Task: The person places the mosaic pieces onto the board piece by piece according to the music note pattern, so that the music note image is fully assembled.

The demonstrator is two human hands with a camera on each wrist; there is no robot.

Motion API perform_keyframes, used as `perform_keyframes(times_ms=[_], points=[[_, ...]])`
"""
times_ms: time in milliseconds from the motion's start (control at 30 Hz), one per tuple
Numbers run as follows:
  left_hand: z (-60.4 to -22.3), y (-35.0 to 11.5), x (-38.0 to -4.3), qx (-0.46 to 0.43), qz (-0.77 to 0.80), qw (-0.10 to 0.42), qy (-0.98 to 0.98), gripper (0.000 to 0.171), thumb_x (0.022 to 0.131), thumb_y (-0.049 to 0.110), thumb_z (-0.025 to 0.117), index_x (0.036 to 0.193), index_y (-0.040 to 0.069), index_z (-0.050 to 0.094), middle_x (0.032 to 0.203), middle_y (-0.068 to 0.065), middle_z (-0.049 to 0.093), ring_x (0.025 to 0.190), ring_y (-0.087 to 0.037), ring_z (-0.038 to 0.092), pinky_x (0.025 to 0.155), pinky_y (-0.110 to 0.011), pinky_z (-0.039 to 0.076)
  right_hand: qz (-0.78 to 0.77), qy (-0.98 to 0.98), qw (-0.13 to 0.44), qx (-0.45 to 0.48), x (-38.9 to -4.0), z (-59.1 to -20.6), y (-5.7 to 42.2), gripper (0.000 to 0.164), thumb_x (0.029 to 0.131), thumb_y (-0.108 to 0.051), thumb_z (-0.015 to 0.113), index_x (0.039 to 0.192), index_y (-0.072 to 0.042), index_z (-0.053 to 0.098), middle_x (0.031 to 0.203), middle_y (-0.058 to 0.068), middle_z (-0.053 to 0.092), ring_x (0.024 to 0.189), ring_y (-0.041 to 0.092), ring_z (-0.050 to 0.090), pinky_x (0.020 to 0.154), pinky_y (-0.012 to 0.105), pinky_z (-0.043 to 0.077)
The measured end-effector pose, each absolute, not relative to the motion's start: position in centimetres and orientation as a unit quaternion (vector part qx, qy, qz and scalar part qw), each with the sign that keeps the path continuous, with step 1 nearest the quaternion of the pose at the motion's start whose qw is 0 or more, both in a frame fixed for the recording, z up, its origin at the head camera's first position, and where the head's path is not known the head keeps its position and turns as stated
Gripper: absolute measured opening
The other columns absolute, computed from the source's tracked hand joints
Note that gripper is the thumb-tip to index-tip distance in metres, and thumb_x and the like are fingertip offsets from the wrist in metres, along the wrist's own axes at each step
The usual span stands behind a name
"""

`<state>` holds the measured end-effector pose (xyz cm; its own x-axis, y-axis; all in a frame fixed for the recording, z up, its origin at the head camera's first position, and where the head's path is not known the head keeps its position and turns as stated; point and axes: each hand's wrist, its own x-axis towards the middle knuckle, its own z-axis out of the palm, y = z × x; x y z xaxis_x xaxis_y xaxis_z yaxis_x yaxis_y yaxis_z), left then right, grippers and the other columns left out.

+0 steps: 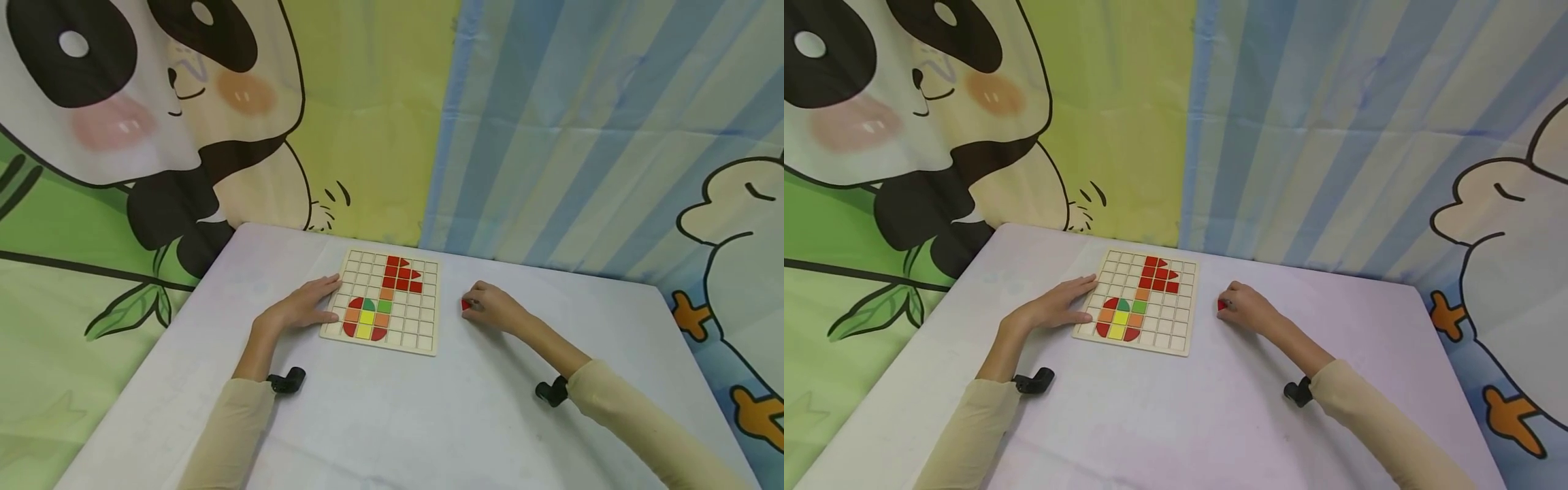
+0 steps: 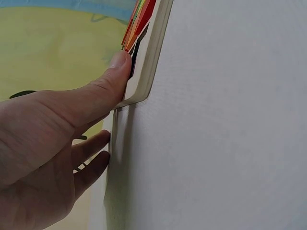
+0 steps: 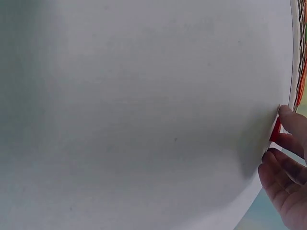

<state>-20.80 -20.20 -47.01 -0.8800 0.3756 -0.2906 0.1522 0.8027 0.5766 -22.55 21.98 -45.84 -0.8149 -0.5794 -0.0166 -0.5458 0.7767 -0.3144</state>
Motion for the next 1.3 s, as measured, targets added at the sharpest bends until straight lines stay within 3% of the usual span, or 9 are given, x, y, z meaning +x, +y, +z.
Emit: perform_keyframes(times_ms=[367, 633, 833, 1300], points=[[-46.9, -20.2, -20.7, 0.154, 0.274, 0.194, 0.929, 0.085, 0.088, 0.037, 0.070, 0.155, 0.014, 0.025, 0.164, -0.008, 0.015, 0.152, -0.035, 0.011, 0.120, -0.059, 0.018, -0.111, 0.949, 0.018, -0.294, -22.4, -46.0, 21.2, 0.019, 0.085, -0.018, 0.074, 0.100, -0.006, 0.071, 0.097, 0.008, 0.065, 0.080, 0.016, 0.059, 0.073, 0.033, 0.054], [-46.9, -20.2, -20.8, 0.148, 0.277, 0.195, 0.929, 0.085, 0.087, 0.037, 0.070, 0.155, 0.015, 0.024, 0.165, -0.007, 0.015, 0.152, -0.035, 0.010, 0.120, -0.059, 0.017, -0.163, 0.948, 0.043, -0.269, -23.4, -45.4, 19.8, 0.023, 0.087, -0.018, 0.072, 0.103, -0.002, 0.069, 0.088, 0.006, 0.065, 0.077, 0.014, 0.057, 0.070, 0.030, 0.053], [-46.9, -20.2, -20.7, 0.145, 0.284, 0.195, 0.927, 0.085, 0.087, 0.038, 0.071, 0.155, 0.016, 0.024, 0.165, -0.006, 0.015, 0.152, -0.035, 0.010, 0.119, -0.060, 0.017, -0.184, 0.934, 0.047, -0.301, -24.5, -45.1, 17.7, 0.022, 0.088, -0.016, 0.071, 0.103, 0.000, 0.071, 0.087, 0.007, 0.064, 0.075, 0.014, 0.056, 0.068, 0.027, 0.051], [-47.0, -20.2, -20.8, 0.144, 0.278, 0.198, 0.929, 0.085, 0.087, 0.040, 0.070, 0.155, 0.017, 0.024, 0.165, -0.005, 0.015, 0.152, -0.034, 0.010, 0.120, -0.059, 0.017, -0.167, 0.932, 0.067, -0.314, -25.8, -45.0, 14.1, 0.023, 0.091, -0.020, 0.068, 0.104, -0.002, 0.072, 0.094, 0.010, 0.068, 0.080, 0.018, 0.057, 0.068, 0.028, 0.049]])
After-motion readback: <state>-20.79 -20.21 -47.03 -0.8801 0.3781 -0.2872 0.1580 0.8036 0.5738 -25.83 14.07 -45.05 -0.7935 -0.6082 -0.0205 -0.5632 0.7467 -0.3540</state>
